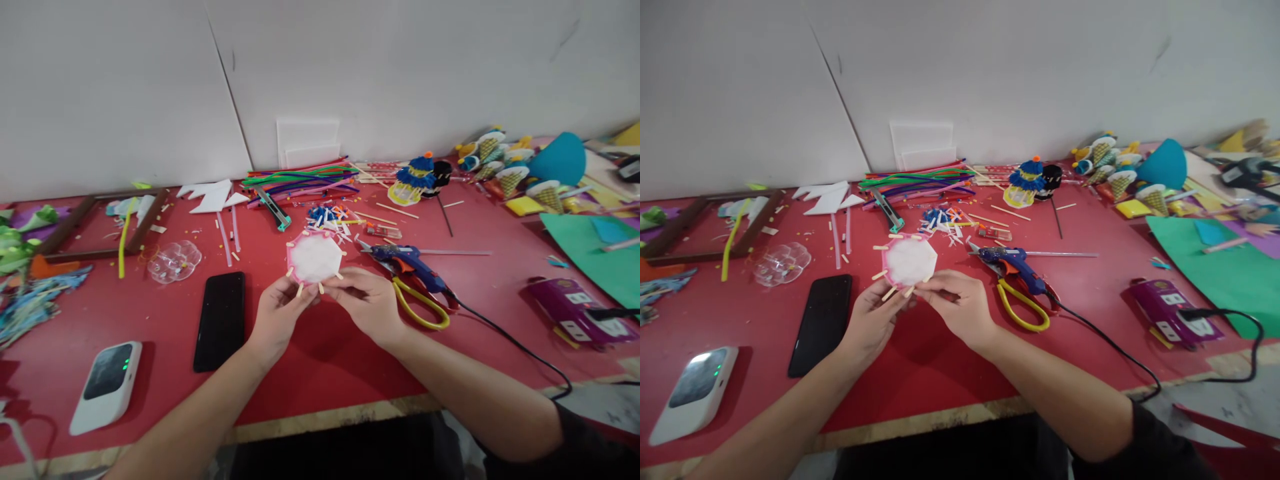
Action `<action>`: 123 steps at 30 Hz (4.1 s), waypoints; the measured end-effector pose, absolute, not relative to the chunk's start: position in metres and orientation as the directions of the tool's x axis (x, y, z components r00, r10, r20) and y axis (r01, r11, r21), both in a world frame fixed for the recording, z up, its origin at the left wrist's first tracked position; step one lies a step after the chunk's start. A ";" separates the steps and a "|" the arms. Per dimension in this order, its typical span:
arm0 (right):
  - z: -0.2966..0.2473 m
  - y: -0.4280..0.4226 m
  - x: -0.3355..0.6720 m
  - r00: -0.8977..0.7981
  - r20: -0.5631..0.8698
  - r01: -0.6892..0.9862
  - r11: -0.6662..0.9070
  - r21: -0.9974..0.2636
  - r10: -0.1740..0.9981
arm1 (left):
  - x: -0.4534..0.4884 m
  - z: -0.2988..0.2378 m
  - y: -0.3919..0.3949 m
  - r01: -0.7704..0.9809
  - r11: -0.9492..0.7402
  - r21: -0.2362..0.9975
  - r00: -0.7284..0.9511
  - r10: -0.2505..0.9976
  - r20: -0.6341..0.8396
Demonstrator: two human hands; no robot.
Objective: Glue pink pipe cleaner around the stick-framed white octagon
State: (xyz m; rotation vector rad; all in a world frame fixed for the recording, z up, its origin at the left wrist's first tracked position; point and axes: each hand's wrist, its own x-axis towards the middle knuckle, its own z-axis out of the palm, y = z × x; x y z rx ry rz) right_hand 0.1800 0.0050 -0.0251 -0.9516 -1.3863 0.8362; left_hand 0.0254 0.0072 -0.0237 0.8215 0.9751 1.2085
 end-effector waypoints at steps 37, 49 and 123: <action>-0.022 0.005 0.177 0.083 0.283 -0.007 0.285 -0.959 0.956 | 0.025 -0.023 0.003 -0.265 0.085 0.960 -0.023 0.995 -0.094; -0.028 0.016 0.184 0.221 0.023 -0.217 0.072 -0.974 0.975 | 0.024 -0.018 0.009 -0.542 0.262 0.798 0.067 0.961 -0.270; -0.031 0.005 0.184 -0.043 0.597 0.315 0.578 -0.753 0.801 | 0.022 -0.016 0.005 -0.370 0.246 0.896 0.069 0.969 -0.237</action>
